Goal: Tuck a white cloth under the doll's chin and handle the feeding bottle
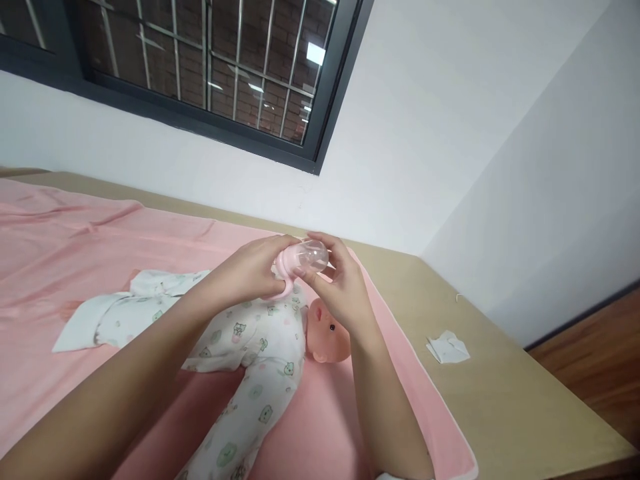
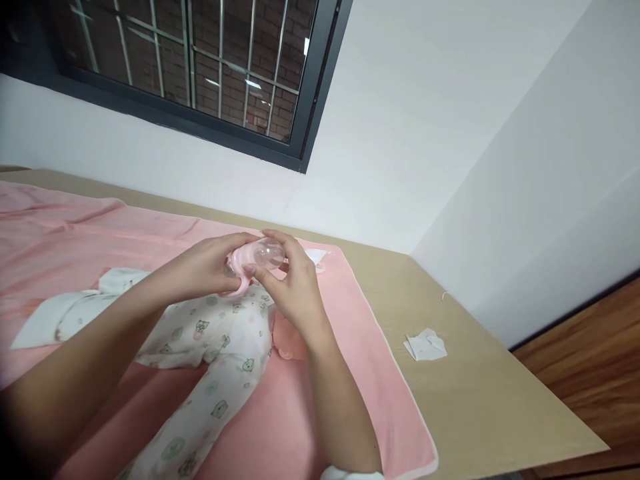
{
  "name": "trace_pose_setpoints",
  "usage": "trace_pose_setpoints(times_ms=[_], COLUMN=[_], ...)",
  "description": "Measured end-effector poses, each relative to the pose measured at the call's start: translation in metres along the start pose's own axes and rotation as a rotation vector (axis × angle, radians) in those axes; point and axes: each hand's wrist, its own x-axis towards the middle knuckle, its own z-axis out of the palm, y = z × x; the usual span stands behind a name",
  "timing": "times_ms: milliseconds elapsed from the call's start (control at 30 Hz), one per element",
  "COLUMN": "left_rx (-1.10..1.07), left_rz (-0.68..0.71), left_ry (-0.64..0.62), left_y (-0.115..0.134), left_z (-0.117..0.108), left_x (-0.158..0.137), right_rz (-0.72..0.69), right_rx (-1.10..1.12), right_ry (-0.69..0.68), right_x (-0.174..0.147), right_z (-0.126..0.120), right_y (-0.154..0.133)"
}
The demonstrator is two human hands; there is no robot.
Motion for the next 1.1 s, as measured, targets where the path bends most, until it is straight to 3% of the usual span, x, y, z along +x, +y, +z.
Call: trace_pose_setpoints(times_ms=[500, 1100], left_rx=[0.088, 0.111], left_rz=[0.139, 0.155], left_ry=[0.004, -0.079], left_y=[-0.0036, -0.0079], left_z=[-0.0006, -0.0034], left_x=[0.0026, 0.0025], right_rz=[0.023, -0.006], right_rx=[-0.015, -0.129], right_ry=[-0.043, -0.113], right_x=[0.0001, -0.0009], right_z=[-0.0051, -0.0076], right_y=[0.0010, 0.0021])
